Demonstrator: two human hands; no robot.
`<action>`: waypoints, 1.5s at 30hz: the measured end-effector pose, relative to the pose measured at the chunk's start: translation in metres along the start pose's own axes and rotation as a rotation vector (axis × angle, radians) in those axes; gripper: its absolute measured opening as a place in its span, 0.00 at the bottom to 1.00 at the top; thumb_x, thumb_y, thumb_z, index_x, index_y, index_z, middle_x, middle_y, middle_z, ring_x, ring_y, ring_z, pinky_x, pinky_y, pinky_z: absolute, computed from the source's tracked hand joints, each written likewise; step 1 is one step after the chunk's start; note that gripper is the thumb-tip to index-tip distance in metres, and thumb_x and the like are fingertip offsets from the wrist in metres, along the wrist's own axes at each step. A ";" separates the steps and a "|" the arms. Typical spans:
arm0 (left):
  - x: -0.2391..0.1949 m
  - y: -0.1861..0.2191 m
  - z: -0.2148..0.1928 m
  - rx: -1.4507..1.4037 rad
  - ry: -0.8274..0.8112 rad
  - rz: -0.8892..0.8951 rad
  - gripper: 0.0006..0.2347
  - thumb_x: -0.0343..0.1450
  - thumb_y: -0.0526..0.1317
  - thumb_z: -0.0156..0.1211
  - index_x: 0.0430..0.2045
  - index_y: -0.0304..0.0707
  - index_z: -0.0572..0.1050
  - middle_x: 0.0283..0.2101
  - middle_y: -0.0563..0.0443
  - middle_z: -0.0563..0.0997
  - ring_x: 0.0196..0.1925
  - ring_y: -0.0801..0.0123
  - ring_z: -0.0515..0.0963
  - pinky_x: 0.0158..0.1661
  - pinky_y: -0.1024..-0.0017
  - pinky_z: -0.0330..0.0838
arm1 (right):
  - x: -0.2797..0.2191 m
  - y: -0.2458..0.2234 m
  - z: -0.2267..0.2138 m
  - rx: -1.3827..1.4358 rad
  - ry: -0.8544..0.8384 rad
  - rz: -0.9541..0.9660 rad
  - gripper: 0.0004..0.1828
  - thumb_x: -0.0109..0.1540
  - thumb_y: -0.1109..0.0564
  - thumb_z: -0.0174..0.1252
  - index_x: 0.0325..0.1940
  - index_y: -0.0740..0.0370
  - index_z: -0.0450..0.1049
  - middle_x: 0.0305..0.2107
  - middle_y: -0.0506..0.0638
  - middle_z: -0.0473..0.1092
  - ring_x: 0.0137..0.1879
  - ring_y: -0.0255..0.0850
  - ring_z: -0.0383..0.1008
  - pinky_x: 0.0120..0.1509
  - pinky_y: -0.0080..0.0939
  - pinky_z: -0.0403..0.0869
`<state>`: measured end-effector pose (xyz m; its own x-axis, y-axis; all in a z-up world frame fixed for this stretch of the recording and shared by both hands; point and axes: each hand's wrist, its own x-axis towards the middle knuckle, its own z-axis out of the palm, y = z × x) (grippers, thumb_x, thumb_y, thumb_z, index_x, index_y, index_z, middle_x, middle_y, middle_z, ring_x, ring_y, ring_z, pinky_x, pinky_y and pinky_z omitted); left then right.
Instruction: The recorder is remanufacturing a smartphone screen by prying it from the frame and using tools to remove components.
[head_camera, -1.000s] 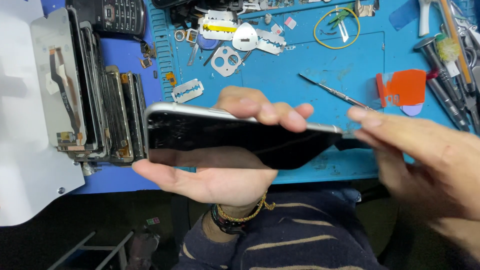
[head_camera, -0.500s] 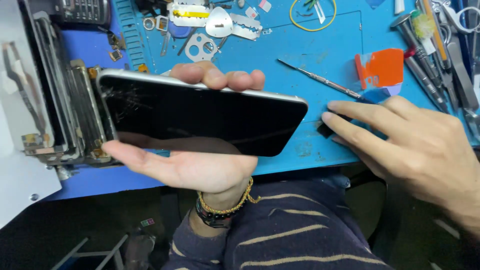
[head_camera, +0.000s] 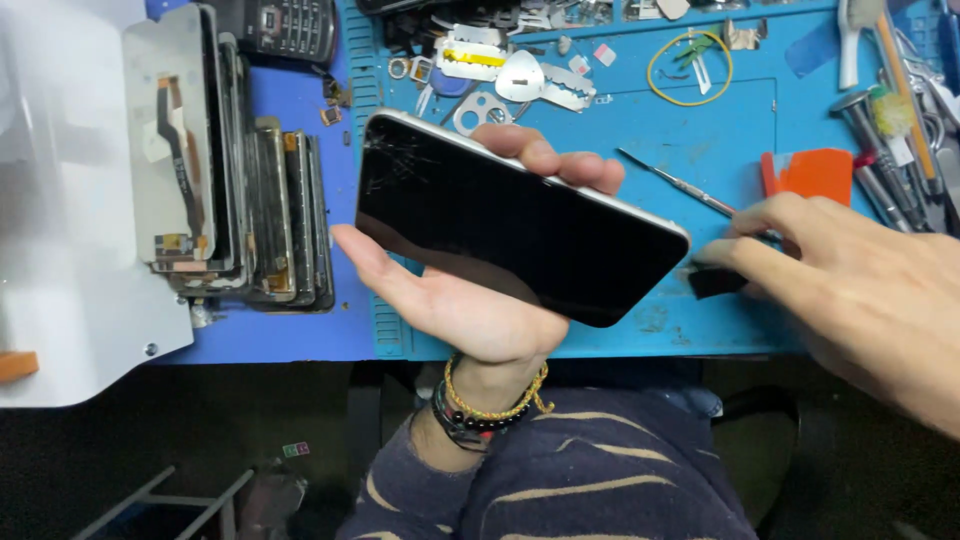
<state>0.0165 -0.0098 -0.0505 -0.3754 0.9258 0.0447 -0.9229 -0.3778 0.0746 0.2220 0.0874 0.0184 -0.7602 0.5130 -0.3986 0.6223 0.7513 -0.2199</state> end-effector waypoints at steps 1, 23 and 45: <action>0.000 0.000 0.001 0.000 -0.003 0.008 0.46 0.74 0.79 0.33 0.54 0.23 0.68 0.50 0.37 0.79 0.56 0.42 0.78 0.61 0.48 0.64 | -0.003 0.007 0.004 -0.005 0.001 -0.007 0.35 0.50 0.62 0.62 0.61 0.43 0.73 0.47 0.43 0.71 0.50 0.42 0.76 0.40 0.42 0.77; -0.003 -0.012 0.003 0.107 0.008 0.197 0.44 0.78 0.75 0.29 0.61 0.20 0.61 0.52 0.36 0.73 0.54 0.50 0.75 0.62 0.48 0.65 | -0.027 0.063 0.055 -0.457 0.138 -0.199 0.35 0.44 0.61 0.60 0.58 0.59 0.75 0.45 0.53 0.73 0.33 0.41 0.70 0.43 0.40 0.73; -0.003 -0.006 0.001 -0.006 -0.044 0.067 0.44 0.76 0.77 0.32 0.63 0.25 0.59 0.52 0.38 0.73 0.55 0.52 0.75 0.65 0.43 0.61 | -0.040 0.024 0.027 -0.424 0.247 -0.369 0.32 0.43 0.61 0.58 0.52 0.70 0.77 0.39 0.56 0.73 0.31 0.44 0.71 0.28 0.42 0.68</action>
<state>0.0233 -0.0108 -0.0496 -0.4322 0.8969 0.0930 -0.8963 -0.4386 0.0645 0.2722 0.0740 0.0051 -0.9638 0.2305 -0.1343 0.2199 0.9714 0.0892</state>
